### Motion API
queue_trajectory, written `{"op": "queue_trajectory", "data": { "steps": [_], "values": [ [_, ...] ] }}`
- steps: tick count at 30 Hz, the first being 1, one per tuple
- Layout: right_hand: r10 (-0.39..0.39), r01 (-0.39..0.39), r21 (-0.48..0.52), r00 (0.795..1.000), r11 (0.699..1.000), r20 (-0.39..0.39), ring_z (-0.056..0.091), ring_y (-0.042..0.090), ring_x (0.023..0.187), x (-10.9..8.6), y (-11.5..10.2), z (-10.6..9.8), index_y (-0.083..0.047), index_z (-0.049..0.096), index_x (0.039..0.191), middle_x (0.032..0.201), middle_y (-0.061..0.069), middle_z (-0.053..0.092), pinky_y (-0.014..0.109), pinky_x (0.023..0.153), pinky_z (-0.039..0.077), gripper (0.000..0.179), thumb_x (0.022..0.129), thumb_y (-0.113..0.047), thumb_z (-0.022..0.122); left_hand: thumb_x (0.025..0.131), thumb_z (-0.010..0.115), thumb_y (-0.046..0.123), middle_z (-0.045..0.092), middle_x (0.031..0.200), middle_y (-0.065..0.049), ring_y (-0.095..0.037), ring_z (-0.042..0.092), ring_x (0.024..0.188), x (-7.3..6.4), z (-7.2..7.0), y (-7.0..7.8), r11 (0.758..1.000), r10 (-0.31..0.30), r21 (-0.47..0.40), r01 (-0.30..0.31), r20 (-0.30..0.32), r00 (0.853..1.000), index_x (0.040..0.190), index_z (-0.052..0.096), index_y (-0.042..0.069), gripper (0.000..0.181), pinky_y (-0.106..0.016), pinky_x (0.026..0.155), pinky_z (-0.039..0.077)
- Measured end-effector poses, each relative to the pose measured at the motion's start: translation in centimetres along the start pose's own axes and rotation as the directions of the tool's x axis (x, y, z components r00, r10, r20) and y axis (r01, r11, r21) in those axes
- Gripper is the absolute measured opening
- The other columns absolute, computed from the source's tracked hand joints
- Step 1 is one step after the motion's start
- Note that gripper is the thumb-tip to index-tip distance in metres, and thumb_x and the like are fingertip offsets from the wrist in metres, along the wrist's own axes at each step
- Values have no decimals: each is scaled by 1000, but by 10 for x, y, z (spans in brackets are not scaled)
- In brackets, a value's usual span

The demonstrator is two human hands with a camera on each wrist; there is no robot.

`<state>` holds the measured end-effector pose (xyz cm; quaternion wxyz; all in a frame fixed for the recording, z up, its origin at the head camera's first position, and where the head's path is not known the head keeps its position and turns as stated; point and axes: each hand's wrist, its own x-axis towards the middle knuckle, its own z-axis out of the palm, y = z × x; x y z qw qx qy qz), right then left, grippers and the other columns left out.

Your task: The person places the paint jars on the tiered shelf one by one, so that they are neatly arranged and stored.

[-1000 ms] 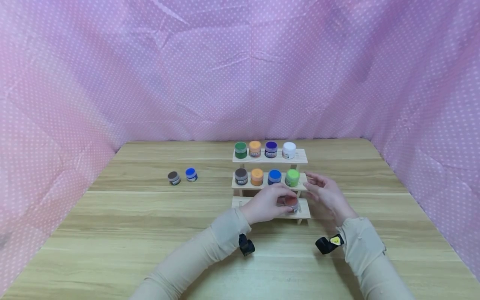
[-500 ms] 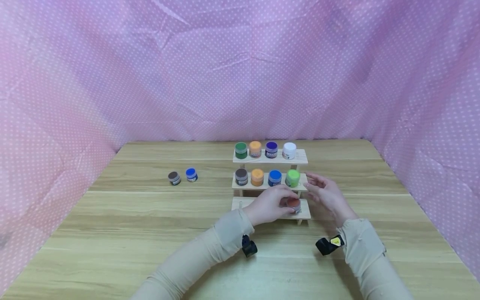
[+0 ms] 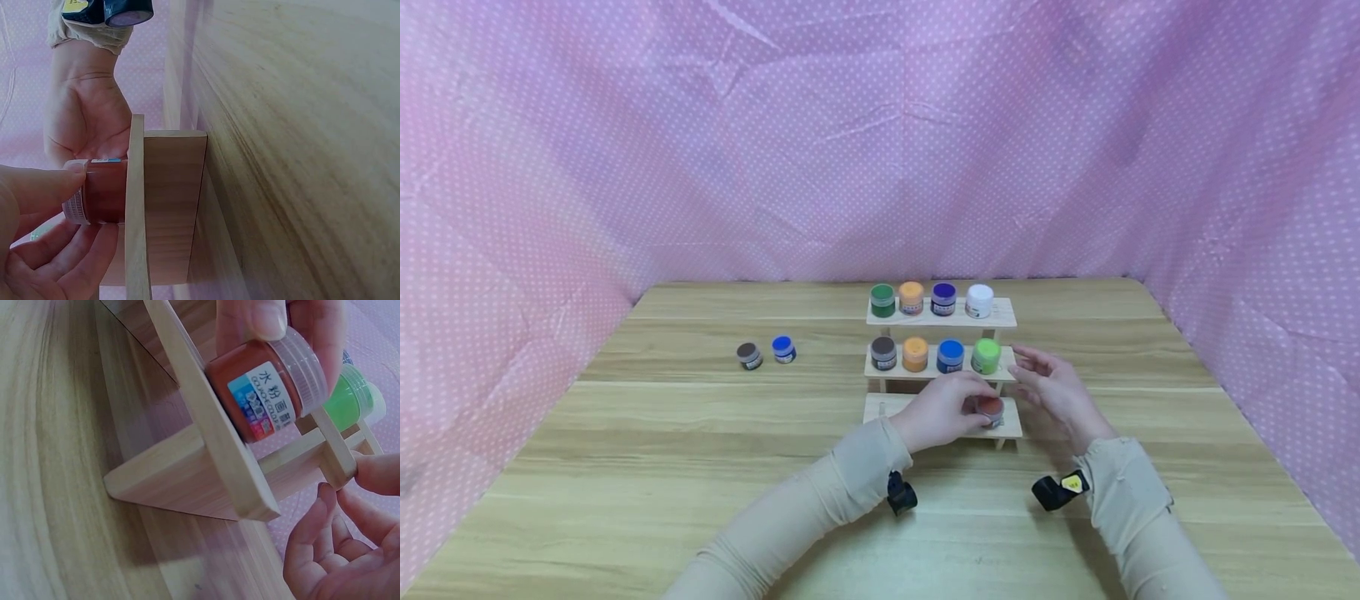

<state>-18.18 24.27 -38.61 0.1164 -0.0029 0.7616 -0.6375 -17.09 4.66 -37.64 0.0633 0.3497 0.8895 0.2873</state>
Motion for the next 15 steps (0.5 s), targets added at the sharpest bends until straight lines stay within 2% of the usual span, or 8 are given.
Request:
{"op": "queue_trajectory", "data": {
  "steps": [7,15],
  "values": [
    [-6,6,10,1000,1000,-6,53,-5,89,0,1,-1,4,22,144,99,-14,53,14,78,51,64,94,-19,55,84,68,18,64,105,8,4,54,85,1,-2,2,1000,-18,-10,18,-1,1000,113,65,17,28,-3,75,44],
    [2,-2,10,1000,1000,0,53,-5,91,-1,1,-1,4,21,144,100,-17,54,15,79,51,68,93,-23,56,85,67,19,65,103,9,4,53,87,0,-3,-1,1000,17,24,-17,-14,1000,110,66,18,25,-3,75,43]
  ]
}}
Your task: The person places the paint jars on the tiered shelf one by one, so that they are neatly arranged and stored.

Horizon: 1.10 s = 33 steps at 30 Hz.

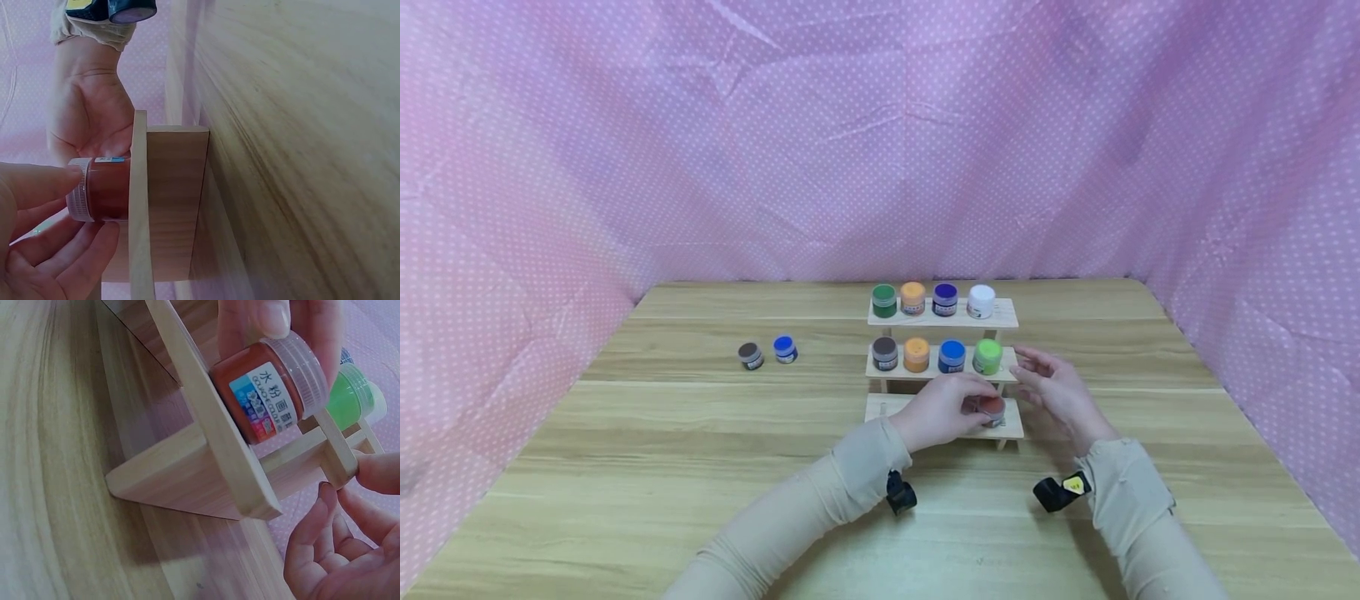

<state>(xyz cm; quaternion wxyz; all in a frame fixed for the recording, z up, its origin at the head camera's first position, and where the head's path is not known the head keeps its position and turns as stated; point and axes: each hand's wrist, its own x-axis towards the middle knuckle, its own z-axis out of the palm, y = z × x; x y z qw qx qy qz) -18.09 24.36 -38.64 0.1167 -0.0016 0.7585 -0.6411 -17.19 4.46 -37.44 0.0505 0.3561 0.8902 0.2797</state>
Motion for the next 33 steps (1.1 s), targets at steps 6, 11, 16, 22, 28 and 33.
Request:
{"op": "queue_trajectory", "data": {
  "steps": [6,11,16,22,28,33],
  "values": [
    [11,-11,-15,1000,1000,-8,53,-4,92,0,0,-1,3,21,144,101,-16,53,14,79,51,69,93,-26,57,86,66,21,62,115,5,2,55,96,-3,-5,1,1000,-9,-27,8,-11,1000,118,64,16,32,-4,80,44],
    [-2,2,-21,1000,1000,-5,53,-4,90,0,0,0,4,21,144,100,-16,53,15,79,51,68,93,-24,56,87,65,24,60,122,5,-1,55,108,-11,-14,4,998,-30,-51,28,-32,999,117,64,18,30,-8,90,44],
    [9,-10,-70,1000,997,-10,52,-6,88,0,1,-1,1,21,145,100,-18,51,15,78,50,68,93,-28,55,88,64,26,60,118,9,-1,54,110,-24,-22,4,998,-3,-60,-1,-59,998,114,65,21,27,-11,94,43],
    [14,-16,-88,1000,996,-16,50,-7,89,1,1,-1,1,21,145,103,-17,49,15,78,50,67,94,-27,53,88,64,27,60,119,8,-2,55,111,-40,-32,4,999,26,-30,-30,-108,994,116,64,20,29,-11,94,43],
    [22,-24,-84,999,996,-23,50,-8,88,1,1,1,0,20,145,102,-18,48,15,78,50,66,94,-26,53,88,63,26,61,118,6,-4,56,112,-54,-37,4,997,45,-53,-53,-146,988,115,64,18,28,-12,95,43],
    [30,-32,-80,999,996,-25,50,-7,89,1,0,2,-1,21,145,107,-13,47,16,78,50,66,94,-27,53,88,63,27,62,116,7,-4,57,110,-66,-40,1,997,59,-38,-67,-179,982,114,64,18,27,-13,93,45]
  ]
}}
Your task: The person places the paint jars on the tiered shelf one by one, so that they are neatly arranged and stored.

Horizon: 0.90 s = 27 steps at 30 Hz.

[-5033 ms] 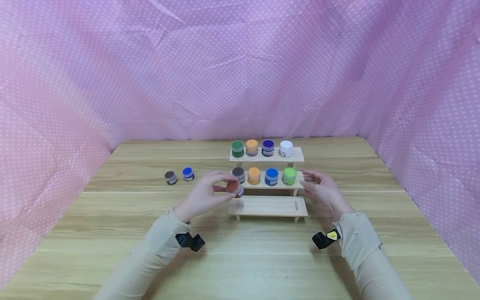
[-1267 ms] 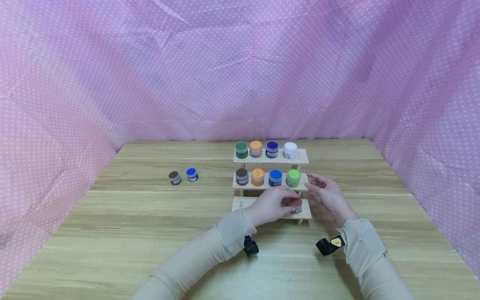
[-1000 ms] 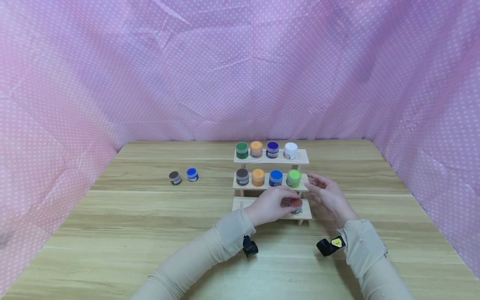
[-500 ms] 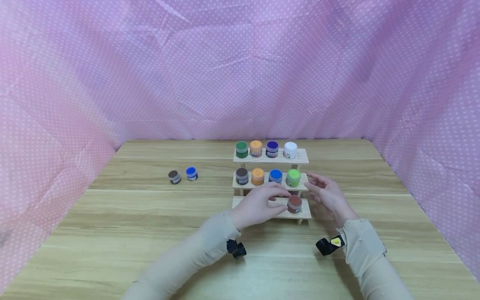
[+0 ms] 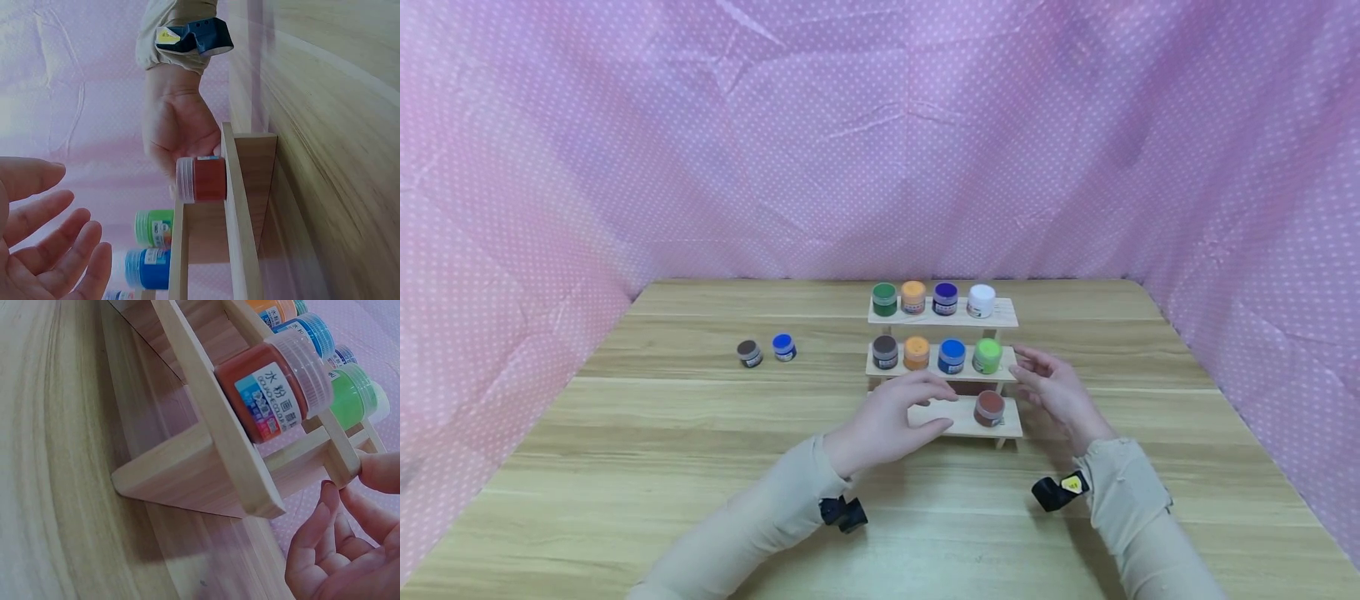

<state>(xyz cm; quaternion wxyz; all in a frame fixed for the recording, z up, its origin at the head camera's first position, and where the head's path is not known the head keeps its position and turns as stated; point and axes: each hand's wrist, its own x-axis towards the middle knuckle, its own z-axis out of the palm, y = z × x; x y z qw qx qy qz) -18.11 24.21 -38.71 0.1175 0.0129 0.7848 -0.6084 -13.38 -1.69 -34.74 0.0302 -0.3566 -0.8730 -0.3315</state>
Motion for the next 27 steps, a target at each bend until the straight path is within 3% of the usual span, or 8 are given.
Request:
{"op": "queue_trajectory", "data": {
  "steps": [8,13,21,27],
  "values": [
    [-3,3,-4,1000,1000,-13,49,-6,87,0,0,0,-1,21,145,107,-12,46,15,75,50,66,94,-26,54,88,64,23,63,114,4,-8,58,109,-17,-12,-13,1000,20,14,-19,-49,999,112,65,13,26,-19,95,47],
    [-11,11,23,1000,1000,-17,51,-6,86,0,0,1,-1,23,145,101,-16,48,14,73,50,64,93,-23,55,86,66,20,63,113,0,-12,59,107,-27,-23,-26,999,21,-23,-23,-89,996,110,66,10,26,-25,94,49],
    [-21,21,53,1000,998,-8,52,-5,86,1,2,-1,-1,23,145,99,-18,51,14,74,50,63,94,-20,55,84,68,17,62,116,-2,-16,60,106,-43,-35,-52,997,-83,-18,82,-142,986,111,65,9,29,-28,90,52],
    [-23,24,85,1000,996,-3,53,-5,86,-1,1,-1,-3,26,145,99,-17,52,14,74,50,64,92,-21,57,82,69,14,63,117,-5,-19,60,107,-56,-42,-70,993,-121,-8,122,-156,980,112,65,9,30,-30,88,53]
  ]
}}
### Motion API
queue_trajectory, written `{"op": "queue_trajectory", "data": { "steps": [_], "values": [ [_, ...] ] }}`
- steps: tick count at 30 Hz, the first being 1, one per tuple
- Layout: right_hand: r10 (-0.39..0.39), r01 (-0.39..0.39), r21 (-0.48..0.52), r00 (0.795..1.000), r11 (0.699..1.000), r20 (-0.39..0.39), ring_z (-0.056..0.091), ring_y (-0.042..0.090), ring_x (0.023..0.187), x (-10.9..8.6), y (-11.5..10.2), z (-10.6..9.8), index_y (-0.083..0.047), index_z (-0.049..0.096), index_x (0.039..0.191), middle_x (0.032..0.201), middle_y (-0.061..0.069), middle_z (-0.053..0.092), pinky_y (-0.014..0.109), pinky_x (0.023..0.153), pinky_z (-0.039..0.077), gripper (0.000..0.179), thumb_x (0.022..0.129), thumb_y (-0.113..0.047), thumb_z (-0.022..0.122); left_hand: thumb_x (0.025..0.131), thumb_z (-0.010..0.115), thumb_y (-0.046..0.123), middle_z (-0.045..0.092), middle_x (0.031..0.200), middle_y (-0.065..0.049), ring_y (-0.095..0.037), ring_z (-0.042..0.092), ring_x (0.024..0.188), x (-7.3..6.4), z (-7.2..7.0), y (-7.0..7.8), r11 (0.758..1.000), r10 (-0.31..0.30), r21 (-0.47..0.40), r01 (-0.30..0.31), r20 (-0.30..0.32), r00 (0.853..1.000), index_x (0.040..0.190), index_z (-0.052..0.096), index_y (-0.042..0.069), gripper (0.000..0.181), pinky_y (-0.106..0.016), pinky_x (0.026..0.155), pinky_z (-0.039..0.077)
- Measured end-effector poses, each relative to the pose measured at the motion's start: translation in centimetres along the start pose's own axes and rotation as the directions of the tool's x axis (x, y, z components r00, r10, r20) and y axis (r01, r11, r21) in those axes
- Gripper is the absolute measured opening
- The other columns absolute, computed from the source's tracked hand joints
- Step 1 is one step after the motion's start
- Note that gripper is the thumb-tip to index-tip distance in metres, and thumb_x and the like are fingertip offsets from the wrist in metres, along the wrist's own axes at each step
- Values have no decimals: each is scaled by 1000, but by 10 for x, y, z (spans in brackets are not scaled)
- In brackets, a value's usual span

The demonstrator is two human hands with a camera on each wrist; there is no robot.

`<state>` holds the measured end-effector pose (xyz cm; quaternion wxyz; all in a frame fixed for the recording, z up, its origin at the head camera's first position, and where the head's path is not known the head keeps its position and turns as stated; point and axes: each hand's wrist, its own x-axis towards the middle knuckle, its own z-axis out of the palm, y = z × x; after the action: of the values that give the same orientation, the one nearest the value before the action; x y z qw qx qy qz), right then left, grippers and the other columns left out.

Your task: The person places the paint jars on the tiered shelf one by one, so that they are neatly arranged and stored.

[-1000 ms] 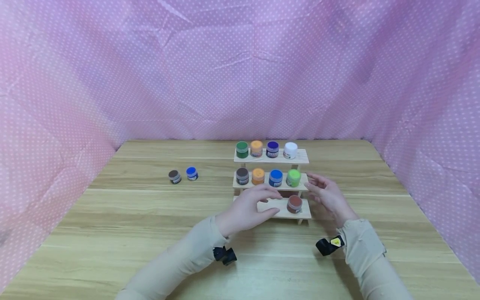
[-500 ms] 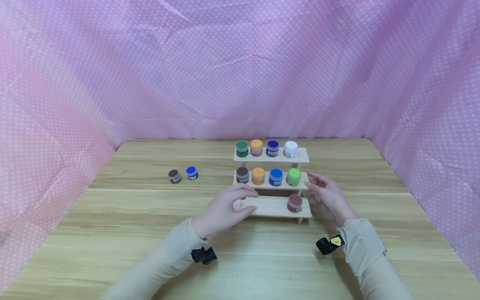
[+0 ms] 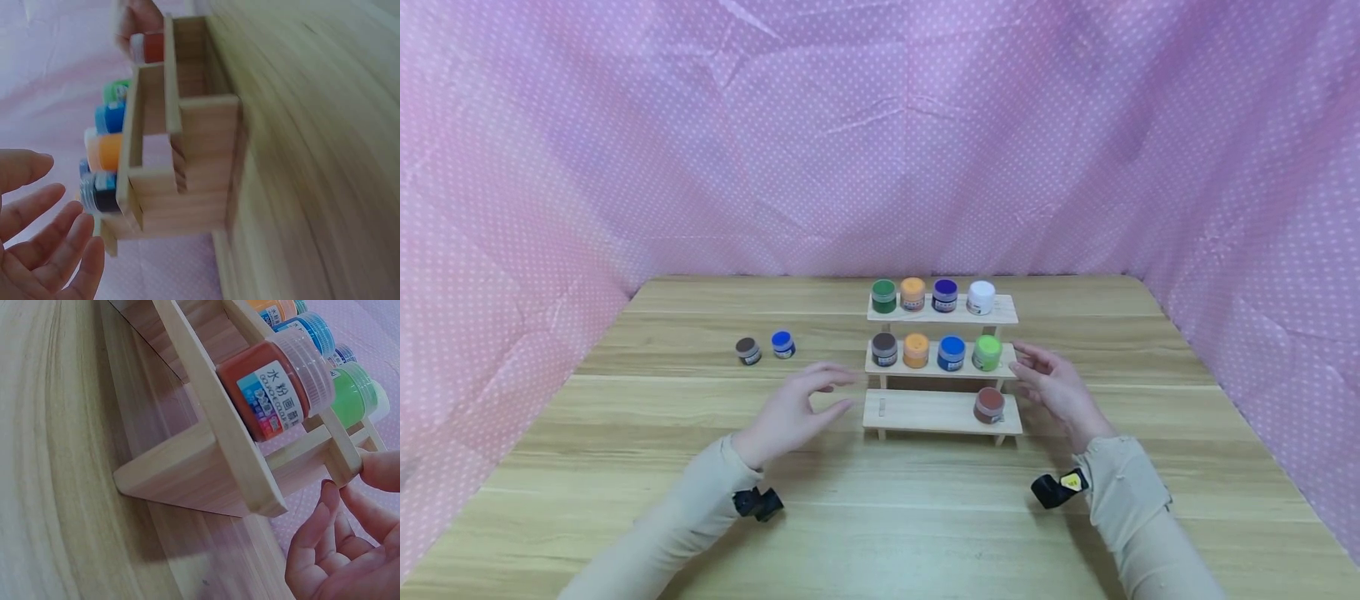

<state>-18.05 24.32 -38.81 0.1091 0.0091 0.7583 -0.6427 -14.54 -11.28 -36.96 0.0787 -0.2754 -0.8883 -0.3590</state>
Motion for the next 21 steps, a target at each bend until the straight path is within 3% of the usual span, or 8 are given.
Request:
{"op": "queue_trajectory", "data": {
  "steps": [11,15,21],
  "values": [
    [23,-24,-47,1000,999,-7,52,-7,87,-1,0,0,-4,23,145,101,-19,50,15,77,50,65,94,-27,55,84,68,17,61,120,-8,-23,59,110,-2,-18,-31,992,-56,114,55,12,998,115,63,10,33,-36,94,51],
    [18,-18,-36,1000,999,-3,52,-7,86,-1,-1,0,-2,21,145,98,-22,51,15,76,50,65,94,-25,55,82,70,14,61,117,-12,-27,59,107,1,-25,-44,988,-48,147,50,-18,999,115,62,4,35,-40,94,50],
    [32,-33,-58,999,998,-14,51,-6,88,-1,-2,0,-3,22,145,103,-16,49,15,78,50,66,94,-28,54,79,72,10,62,112,-14,-28,61,101,6,-36,-65,974,-35,217,59,-111,993,114,62,2,37,-40,91,51]
  ]
}}
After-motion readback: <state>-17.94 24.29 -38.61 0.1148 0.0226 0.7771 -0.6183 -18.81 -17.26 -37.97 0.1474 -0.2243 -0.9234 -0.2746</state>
